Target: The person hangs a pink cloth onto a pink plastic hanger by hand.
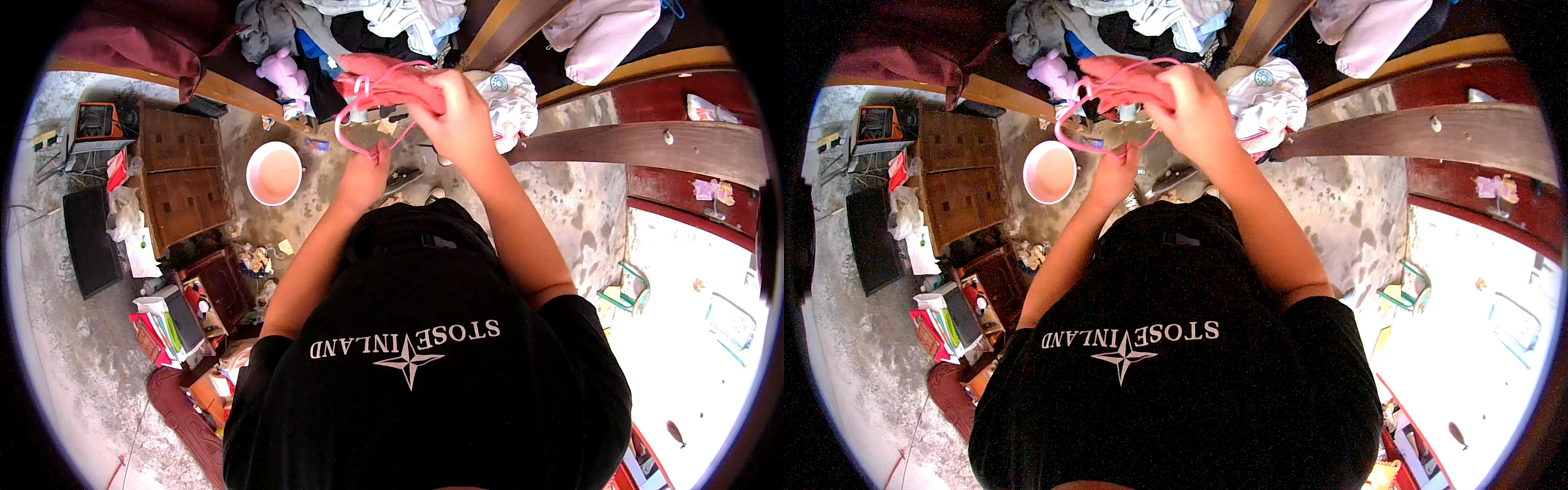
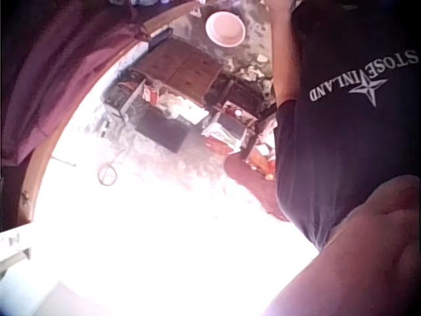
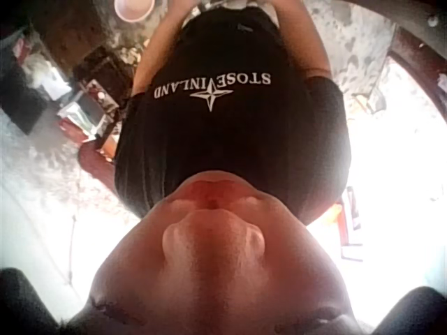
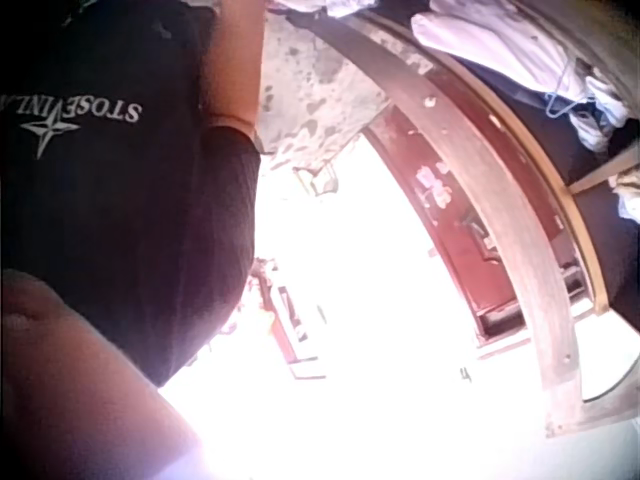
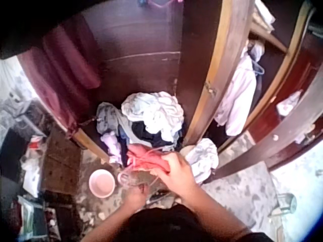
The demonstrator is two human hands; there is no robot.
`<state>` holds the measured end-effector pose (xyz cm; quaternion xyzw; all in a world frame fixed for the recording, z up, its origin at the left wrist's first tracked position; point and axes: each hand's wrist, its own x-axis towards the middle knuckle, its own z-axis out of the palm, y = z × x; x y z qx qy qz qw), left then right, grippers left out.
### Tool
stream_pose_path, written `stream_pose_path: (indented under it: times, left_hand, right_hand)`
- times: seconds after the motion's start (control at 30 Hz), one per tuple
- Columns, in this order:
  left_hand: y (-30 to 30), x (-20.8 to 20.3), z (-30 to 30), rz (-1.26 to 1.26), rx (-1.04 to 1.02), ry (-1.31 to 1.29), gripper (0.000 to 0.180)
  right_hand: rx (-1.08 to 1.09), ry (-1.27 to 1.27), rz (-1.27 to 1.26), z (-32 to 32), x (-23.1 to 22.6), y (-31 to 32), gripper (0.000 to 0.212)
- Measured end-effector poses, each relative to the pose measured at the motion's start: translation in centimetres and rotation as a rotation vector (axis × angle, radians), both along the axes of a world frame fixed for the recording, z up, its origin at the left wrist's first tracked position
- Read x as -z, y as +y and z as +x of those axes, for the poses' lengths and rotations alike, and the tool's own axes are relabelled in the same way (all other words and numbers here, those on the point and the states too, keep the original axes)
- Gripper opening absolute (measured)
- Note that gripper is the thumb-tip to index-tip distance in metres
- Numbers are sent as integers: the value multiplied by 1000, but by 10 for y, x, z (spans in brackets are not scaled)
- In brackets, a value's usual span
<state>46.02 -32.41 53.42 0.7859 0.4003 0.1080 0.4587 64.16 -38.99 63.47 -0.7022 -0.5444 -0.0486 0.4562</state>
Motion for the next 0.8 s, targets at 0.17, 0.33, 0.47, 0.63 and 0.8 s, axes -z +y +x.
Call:
stream_pose_path:
  times: [0.17,0.33,0.47,0.63,0.8]
  left_hand:
    - [-8,-47,-2,-137,3,-136,44]
    - [1,-71,-10,-39,47,-79,42]
    - [0,-74,-7,37,90,-172,48]
    - [4,-63,-11,36,148,-59,45]
    - [11,-10,-12,174,386,276,53]
  right_hand:
    - [238,49,-165,50,12,-12,37]
    - [146,-23,-319,67,40,-28,36]
    - [143,5,-359,63,55,-31,38]
    - [273,89,-360,59,61,-36,44]
    - [136,92,-276,28,44,-29,46]
